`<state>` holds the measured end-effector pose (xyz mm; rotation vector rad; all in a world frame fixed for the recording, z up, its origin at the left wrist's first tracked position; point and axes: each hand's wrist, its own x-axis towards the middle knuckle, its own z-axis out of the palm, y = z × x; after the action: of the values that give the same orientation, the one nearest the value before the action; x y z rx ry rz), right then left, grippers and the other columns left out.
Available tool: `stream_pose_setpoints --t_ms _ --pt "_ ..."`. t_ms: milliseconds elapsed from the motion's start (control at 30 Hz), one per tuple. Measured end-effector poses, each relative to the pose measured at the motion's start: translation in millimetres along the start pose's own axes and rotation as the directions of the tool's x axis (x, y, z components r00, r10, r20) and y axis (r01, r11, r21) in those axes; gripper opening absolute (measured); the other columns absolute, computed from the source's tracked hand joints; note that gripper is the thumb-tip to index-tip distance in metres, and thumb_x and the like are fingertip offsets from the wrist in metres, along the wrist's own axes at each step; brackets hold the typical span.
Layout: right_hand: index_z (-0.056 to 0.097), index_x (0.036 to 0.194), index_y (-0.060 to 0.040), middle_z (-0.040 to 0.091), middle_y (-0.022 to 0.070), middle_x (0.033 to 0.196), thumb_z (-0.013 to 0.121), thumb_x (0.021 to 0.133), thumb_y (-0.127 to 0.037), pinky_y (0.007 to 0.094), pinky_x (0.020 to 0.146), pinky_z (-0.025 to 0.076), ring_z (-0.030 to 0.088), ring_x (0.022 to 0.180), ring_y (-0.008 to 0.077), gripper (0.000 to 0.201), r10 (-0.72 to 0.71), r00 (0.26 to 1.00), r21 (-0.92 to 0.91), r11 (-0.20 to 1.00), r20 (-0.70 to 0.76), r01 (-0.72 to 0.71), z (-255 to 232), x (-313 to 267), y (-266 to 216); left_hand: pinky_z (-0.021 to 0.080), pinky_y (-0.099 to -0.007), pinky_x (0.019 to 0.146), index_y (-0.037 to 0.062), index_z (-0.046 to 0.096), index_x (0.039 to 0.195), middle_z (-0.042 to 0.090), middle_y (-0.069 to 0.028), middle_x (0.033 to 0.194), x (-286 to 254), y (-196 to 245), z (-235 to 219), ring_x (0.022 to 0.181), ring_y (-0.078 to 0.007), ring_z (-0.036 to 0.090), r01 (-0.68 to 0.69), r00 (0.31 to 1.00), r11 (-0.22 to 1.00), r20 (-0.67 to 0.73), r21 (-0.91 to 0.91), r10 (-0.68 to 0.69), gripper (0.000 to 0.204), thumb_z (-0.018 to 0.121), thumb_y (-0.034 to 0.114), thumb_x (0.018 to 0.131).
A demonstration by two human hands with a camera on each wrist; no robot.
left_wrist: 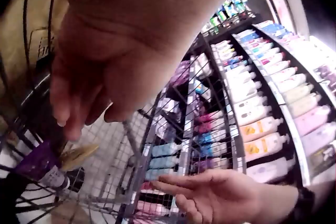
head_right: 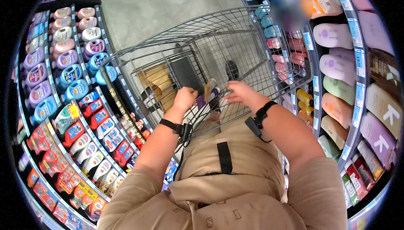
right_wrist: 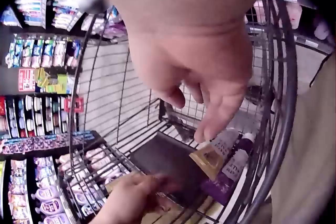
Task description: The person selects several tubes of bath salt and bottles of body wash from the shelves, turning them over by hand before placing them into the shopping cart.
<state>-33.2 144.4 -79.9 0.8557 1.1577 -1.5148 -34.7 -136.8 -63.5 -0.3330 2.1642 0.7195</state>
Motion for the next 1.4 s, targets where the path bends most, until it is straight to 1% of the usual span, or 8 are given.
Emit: stream_pose_setpoints --t_ms 100,300,367,700,900,1233,1333,1400 --pt "0.036 0.157 -0.0013 0.042 0.0138 0.16 0.057 0.104 -0.023 0.0389 0.083 0.06 0.071 0.107 0.0317 0.061 -0.124 0.992 0.083 0.989 0.025 0.122 -16 -37 -5 0.059 -0.0384 0.073 -0.0025 0.076 0.103 0.075 -0.0235 0.086 -42 14 -37 0.068 -0.027 0.076 -0.023 1.0 0.987 0.008 -0.161 0.025 0.028 0.062 0.021 0.097" --pt "0.04 0.154 -0.0021 0.053 0.0131 0.152 0.057 0.103 -0.024 0.037 0.082 0.058 0.071 0.106 0.0294 0.058 -0.34 0.936 0.087 0.934 -0.087 0.348 -31 -126 13 0.057 -0.0346 0.066 -0.0015 0.069 0.122 0.078 -0.0163 0.095 -106 -21 -78 0.067 -0.0209 0.074 -0.337 0.941 0.895 -0.121 -0.292 0.315 0.031 0.059 0.02 0.102" --pt "0.045 0.15 -0.0027 0.062 0.0122 0.143 0.055 0.102 -0.02 0.0359 0.08 0.058 0.071 0.103 0.0272 0.052 -0.384 0.914 0.154 0.903 -0.13 0.401 -37 -156 34 0.057 -0.0297 0.061 -0.0003 0.069 0.126 0.078 -0.0096 0.099 -122 -35 -87 0.067 -0.0152 0.071 -0.334 0.942 0.897 -0.14 -0.289 0.306 0.033 0.058 0.022 0.105" --pt "0.054 0.14 -0.0028 0.068 0.0145 0.131 0.052 0.098 -0.014 0.0325 0.078 0.057 0.071 0.095 0.0221 0.044 -0.434 0.821 0.283 0.789 -0.372 0.545 -53 -271 186 0.052 -0.0281 0.056 0.002 0.067 0.126 0.077 -0.0103 0.104 -141 -77 -92 0.063 -0.0126 0.066 -0.399 0.911 0.782 -0.114 -0.479 0.395 0.029 0.053 0.019 0.107" --pt "0.056 0.137 -0.0039 0.069 0.012 0.129 0.05 0.1 -0.015 0.0329 0.078 0.056 0.069 0.094 0.0199 0.038 -0.423 0.744 0.258 0.752 -0.516 0.607 -52 -316 230 0.053 -0.0275 0.056 0.0033 0.067 0.126 0.077 -0.0099 0.106 -165 -3 -92 0.066 -0.013 0.068 -0.483 0.868 0.825 -0.037 -0.293 0.495 0.029 0.052 0.019 0.108" --pt "0.058 0.136 -0.0063 0.068 0.0093 0.131 0.053 0.101 -0.015 0.0337 0.079 0.056 0.07 0.097 0.0209 0.037 -0.461 0.596 0.277 0.589 -0.658 0.76 -79 -372 290 0.051 -0.0267 0.059 0.0011 0.066 0.127 0.077 -0.0088 0.104 -184 156 -39 0.067 -0.0123 0.067 -0.705 0.693 0.702 0.11 -0.106 0.713 0.03 0.053 0.019 0.106" --pt "0.056 0.14 -0.0061 0.063 0.0095 0.14 0.053 0.1 -0.014 0.0333 0.08 0.056 0.07 0.097 0.021 0.04 -0.447 0.526 0.229 0.563 -0.724 0.794 -97 -401 311 0.051 -0.0268 0.06 0.0013 0.066 0.126 0.077 -0.0089 0.105 -198 216 3 0.068 -0.0128 0.067 -0.743 0.642 0.666 0.207 -0.069 0.738 0.03 0.054 0.019 0.106" --pt "0.051 0.148 -0.0064 0.057 0.0095 0.148 0.051 0.1 -0.01 0.0329 0.081 0.055 0.07 0.1 0.0204 0.048 -0.506 0.403 0.122 0.499 -0.763 0.858 -110 -424 322 0.051 -0.0272 0.061 0.0006 0.066 0.125 0.076 -0.0077 0.104 -210 258 35 0.071 -0.0132 0.068 -0.803 0.567 0.596 0.277 -0.022 0.775 0.03 0.054 0.02 0.106"
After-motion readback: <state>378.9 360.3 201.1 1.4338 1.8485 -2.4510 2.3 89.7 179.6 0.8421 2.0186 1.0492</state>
